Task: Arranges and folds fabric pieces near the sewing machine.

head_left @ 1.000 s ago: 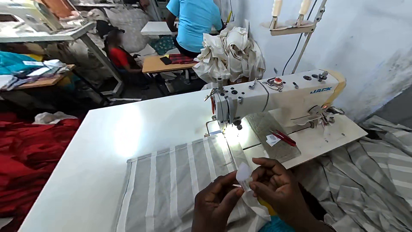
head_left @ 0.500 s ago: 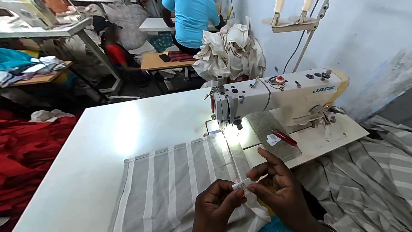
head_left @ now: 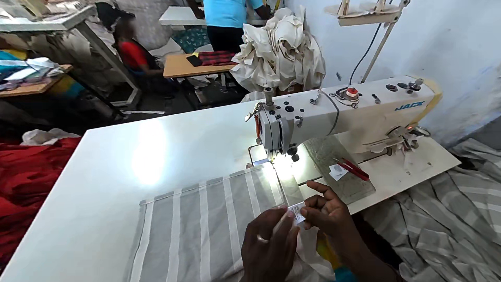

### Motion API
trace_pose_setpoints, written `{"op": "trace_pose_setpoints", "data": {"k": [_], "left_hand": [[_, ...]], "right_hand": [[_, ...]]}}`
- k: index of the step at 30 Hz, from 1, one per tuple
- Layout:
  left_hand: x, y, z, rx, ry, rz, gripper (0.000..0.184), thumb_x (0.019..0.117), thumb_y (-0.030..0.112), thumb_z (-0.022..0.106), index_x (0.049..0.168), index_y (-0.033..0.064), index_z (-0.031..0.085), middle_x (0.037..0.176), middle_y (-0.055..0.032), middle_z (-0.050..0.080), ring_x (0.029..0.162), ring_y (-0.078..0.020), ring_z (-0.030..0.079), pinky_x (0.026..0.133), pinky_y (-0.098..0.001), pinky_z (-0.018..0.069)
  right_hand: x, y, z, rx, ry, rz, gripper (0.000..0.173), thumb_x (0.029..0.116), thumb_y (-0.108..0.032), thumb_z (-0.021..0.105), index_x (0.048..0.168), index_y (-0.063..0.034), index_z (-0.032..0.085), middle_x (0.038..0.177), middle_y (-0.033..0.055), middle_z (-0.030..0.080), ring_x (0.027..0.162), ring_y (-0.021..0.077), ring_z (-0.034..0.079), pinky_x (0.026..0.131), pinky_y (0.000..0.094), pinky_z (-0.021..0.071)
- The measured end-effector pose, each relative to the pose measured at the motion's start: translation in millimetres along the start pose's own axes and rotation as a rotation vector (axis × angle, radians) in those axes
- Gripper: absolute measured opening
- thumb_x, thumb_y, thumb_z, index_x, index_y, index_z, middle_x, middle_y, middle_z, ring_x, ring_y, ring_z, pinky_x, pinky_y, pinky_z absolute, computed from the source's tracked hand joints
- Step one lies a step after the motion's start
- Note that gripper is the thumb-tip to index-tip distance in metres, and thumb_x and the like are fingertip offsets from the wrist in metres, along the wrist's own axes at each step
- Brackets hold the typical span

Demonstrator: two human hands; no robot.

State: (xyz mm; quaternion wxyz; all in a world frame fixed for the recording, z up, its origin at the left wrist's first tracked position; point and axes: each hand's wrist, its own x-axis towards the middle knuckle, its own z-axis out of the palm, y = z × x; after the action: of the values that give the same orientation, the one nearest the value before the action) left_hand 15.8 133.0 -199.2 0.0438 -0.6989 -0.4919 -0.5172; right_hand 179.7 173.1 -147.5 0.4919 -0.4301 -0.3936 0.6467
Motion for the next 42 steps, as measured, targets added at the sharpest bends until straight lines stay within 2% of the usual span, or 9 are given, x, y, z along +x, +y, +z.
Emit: {"op": "trace_pose_setpoints", "data": {"k": [4, 7, 10, 15, 24, 34, 37, 40, 42], "left_hand": [[37.0, -57.3, 20.9, 0.249, -0.003, 0.388, 0.013, 0.0969, 0.015, 0.063, 0.101, 0.0166, 0.076, 0.105, 0.0006, 0.076, 0.1, -0.0175, 0.067, 0.09, -0.0349, 0.0491], [60.1, -107.4, 39.9, 0.289, -0.145, 0.332, 0.018, 0.0923, 0.013, 0.062, 0.093, 0.0096, 0.08, 0.099, -0.0063, 0.077, 0.094, -0.0249, 0.072, 0.083, -0.0411, 0.0568], [52.5, -130.9, 42.9, 0.23, -0.301, 0.232, 0.019, 0.0918, 0.017, 0.062, 0.089, 0.0101, 0.08, 0.098, -0.0067, 0.076, 0.094, -0.0259, 0.073, 0.078, -0.0423, 0.0591], [44.5, -127.8, 44.8, 0.182, -0.325, 0.302, 0.022, 0.0941, 0.019, 0.06, 0.09, 0.0157, 0.081, 0.097, -0.001, 0.077, 0.095, -0.018, 0.072, 0.08, -0.034, 0.0577], [48.1, -131.8, 45.2, 0.173, -0.404, 0.216, 0.027, 0.0956, 0.033, 0.058, 0.094, 0.0178, 0.08, 0.104, 0.0014, 0.076, 0.101, -0.0161, 0.071, 0.083, -0.0342, 0.0587], [96.7, -165.3, 55.5, 0.217, -0.475, 0.286, 0.023, 0.093, 0.023, 0.064, 0.092, 0.006, 0.078, 0.102, -0.0127, 0.075, 0.102, -0.0329, 0.071, 0.087, -0.0514, 0.0567], [80.5, -134.7, 7.1, 0.287, -0.576, 0.07, 0.034, 0.0968, 0.034, 0.066, 0.115, 0.0078, 0.076, 0.14, -0.0148, 0.063, 0.138, -0.0374, 0.052, 0.113, -0.0602, 0.0395], [25.6, -113.9, -81.2, 0.379, -0.419, -0.216, 0.048, 0.0982, 0.047, 0.059, 0.121, 0.0085, 0.075, 0.141, -0.0153, 0.062, 0.134, -0.0411, 0.055, 0.109, -0.0633, 0.0424], [-21.9, -120.9, -127.4, 0.477, -0.341, -0.401, 0.063, 0.0982, 0.055, 0.056, 0.129, 0.0005, 0.068, 0.143, -0.0266, 0.057, 0.135, -0.0516, 0.049, 0.111, -0.0681, 0.0363]], "right_hand": [[42.0, 14.9, 5.2, -0.16, 0.015, 0.025, 0.046, 0.0945, -0.003, 0.068, 0.138, -0.0028, 0.053, 0.09, 0.0078, 0.07, 0.072, 0.0156, 0.071, 0.066, 0.0303, 0.0622], [64.6, 38.3, 8.6, -0.963, -0.096, -0.113, 0.05, 0.0997, -0.036, 0.065, 0.138, -0.0046, 0.061, 0.113, 0.0125, 0.067, 0.088, 0.0219, 0.068, 0.077, 0.0401, 0.0581], [62.7, 59.1, 18.4, -1.43, -0.054, -0.323, 0.033, 0.098, -0.019, 0.06, 0.124, -0.0028, 0.071, 0.105, 0.0182, 0.069, 0.091, 0.0318, 0.072, 0.074, 0.0446, 0.0609], [67.1, 48.2, 10.2, -1.311, 0.018, -0.419, 0.026, 0.0888, -0.007, 0.063, 0.112, -0.0008, 0.075, 0.086, 0.0117, 0.067, 0.066, 0.022, 0.065, 0.061, 0.0365, 0.0581], [56.9, 75.7, 16.7, -1.536, 0.055, -0.563, 0.023, 0.0889, -0.01, 0.066, 0.108, -0.0064, 0.078, 0.087, 0.0123, 0.066, 0.075, 0.0246, 0.07, 0.057, 0.0345, 0.059], [101.5, 63.3, 15.7, -1.4, -0.015, -0.58, 0.02, 0.0926, -0.016, 0.069, 0.108, -0.0071, 0.078, 0.094, 0.0122, 0.068, 0.087, 0.0275, 0.069, 0.07, 0.0413, 0.0593], [60.4, 53.0, -26.4, -1.156, 0.055, -0.572, 0.029, 0.0972, -0.032, 0.068, 0.116, -0.011, 0.077, 0.108, 0.0095, 0.072, 0.099, 0.0221, 0.07, 0.083, 0.041, 0.0603], [-3.5, 58.9, -85.8, -0.72, 0.096, -0.435, 0.026, 0.1006, -0.028, 0.063, 0.103, -0.0061, 0.076, 0.093, 0.0017, 0.072, 0.078, 0.008, 0.068, 0.069, 0.0263, 0.0602], [-36.4, 68.5, -105.3, -0.463, -0.022, -0.106, 0.03, 0.1025, -0.029, 0.061, 0.108, -0.0012, 0.073, 0.099, 0.0064, 0.075, 0.085, 0.0146, 0.074, 0.076, 0.0327, 0.064]]}}
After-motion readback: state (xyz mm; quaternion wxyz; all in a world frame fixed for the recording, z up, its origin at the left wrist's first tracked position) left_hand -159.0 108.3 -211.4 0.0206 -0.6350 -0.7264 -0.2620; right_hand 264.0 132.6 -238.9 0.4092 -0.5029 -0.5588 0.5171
